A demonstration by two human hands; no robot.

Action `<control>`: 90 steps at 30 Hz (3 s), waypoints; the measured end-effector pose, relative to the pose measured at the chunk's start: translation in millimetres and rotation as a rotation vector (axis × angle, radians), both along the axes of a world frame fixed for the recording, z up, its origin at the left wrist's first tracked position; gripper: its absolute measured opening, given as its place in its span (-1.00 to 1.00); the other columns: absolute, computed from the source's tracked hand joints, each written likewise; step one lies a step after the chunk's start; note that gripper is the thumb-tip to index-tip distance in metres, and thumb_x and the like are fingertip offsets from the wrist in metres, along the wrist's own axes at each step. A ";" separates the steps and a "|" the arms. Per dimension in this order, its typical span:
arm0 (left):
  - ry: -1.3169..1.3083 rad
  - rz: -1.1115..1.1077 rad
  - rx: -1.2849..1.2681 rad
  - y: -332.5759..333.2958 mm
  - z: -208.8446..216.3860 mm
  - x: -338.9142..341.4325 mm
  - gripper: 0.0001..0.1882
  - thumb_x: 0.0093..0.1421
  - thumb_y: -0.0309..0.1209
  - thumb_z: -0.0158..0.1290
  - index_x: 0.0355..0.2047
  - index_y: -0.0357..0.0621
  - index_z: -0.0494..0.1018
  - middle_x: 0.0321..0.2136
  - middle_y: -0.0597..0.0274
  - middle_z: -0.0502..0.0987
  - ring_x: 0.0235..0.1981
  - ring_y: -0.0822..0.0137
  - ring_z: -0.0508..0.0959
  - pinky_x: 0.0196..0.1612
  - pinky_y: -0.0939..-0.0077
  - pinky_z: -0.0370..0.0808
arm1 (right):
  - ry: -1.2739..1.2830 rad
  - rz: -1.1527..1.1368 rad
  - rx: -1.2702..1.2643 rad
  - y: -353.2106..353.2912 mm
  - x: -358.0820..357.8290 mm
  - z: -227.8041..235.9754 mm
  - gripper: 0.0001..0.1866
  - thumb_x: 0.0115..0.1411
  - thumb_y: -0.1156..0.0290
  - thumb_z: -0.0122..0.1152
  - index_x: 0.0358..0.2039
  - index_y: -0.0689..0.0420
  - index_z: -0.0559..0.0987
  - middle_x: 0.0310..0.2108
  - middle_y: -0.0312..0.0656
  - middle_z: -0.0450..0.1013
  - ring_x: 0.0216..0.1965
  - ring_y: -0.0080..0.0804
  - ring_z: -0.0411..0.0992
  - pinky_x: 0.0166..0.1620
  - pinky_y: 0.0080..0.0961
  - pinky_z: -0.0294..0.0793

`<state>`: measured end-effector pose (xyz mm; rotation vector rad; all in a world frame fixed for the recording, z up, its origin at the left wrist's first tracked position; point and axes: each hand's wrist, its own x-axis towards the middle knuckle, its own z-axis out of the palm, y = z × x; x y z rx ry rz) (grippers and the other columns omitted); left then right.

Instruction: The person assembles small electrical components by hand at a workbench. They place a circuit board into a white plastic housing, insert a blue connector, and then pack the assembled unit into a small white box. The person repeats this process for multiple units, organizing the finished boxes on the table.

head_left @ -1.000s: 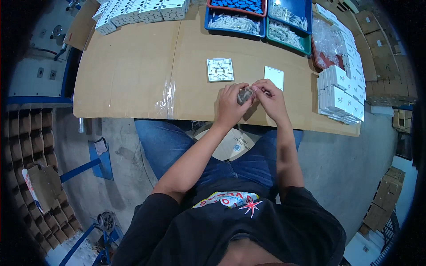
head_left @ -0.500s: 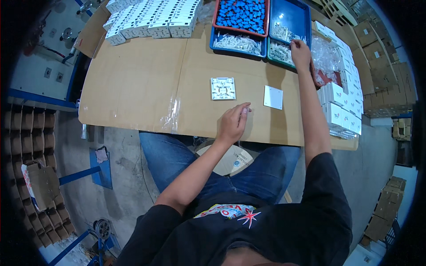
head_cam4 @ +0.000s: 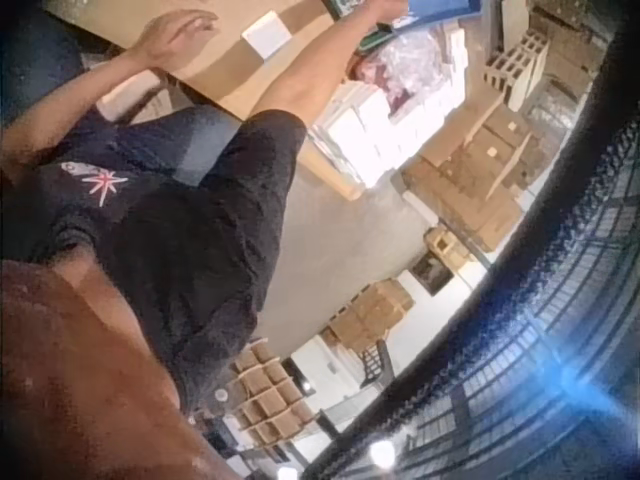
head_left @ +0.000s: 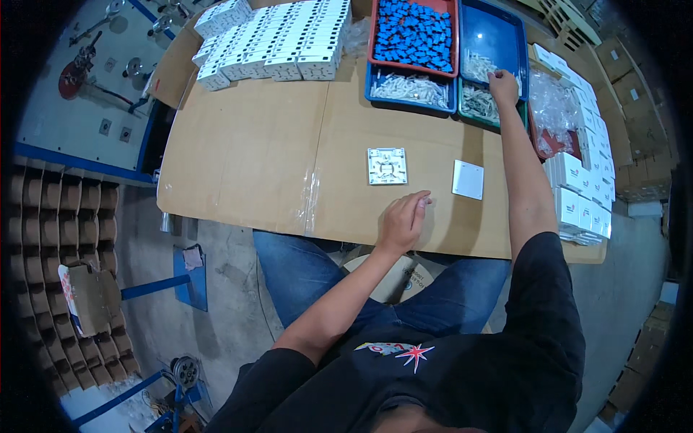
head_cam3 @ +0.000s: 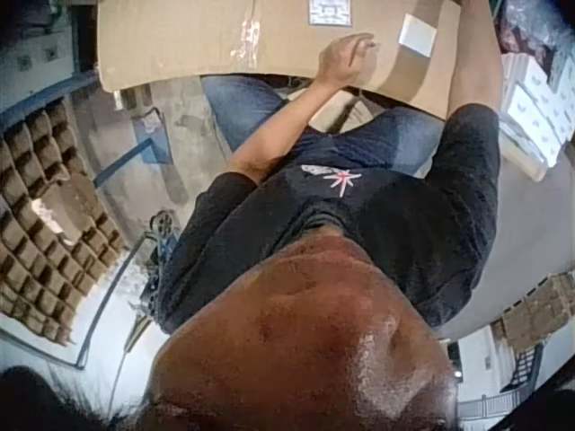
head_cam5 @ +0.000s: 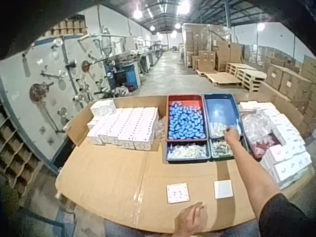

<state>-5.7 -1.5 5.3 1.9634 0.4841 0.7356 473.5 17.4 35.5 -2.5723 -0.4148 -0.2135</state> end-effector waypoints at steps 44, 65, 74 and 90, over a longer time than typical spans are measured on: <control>-0.302 -0.520 -1.019 20.8 186.8 -35.6 -0.43 0.50 -0.19 -0.03 0.32 -0.40 0.33 -0.01 0.00 0.63 -0.15 0.28 0.67 0.05 0.28 0.64 | 0.228 0.713 0.719 -161.1 -382.0 208.5 -0.86 0.22 0.53 0.40 -0.20 0.23 0.72 -0.43 -0.42 0.50 -0.49 -0.76 0.23 -0.44 -0.67 0.18; -0.208 -0.307 -0.847 17.8 163.3 -29.9 -0.50 0.50 -0.11 0.01 0.08 -0.37 0.55 -0.12 0.07 0.68 -0.12 0.33 0.68 0.02 0.35 0.67 | 0.266 0.976 0.456 -141.1 -380.1 191.8 -0.82 0.22 0.41 0.40 -0.30 0.27 0.62 -0.24 -0.27 0.51 -0.39 -0.49 0.39 -0.32 -0.50 0.39; -0.268 -0.205 -0.674 18.3 158.8 -28.1 -0.69 0.41 -0.36 0.18 0.02 -0.35 0.55 -0.15 0.09 0.68 -0.13 0.36 0.69 -0.05 0.42 0.68 | 0.379 0.819 0.526 -141.2 -374.2 184.4 -0.82 0.22 0.45 0.40 -0.20 0.22 0.64 -0.32 -0.32 0.59 -0.45 -0.65 0.36 -0.38 -0.60 0.34; -0.536 -0.113 -0.701 3.8 179.2 -28.1 -0.85 0.39 -0.49 0.17 -0.10 -0.31 0.55 -0.20 0.16 0.68 -0.13 0.42 0.66 0.00 0.51 0.61 | 0.507 0.805 0.863 -126.5 -381.1 175.6 -0.86 0.25 0.50 0.39 -0.20 0.22 0.65 -0.32 -0.41 0.55 -0.37 -0.78 0.41 -0.38 -0.75 0.34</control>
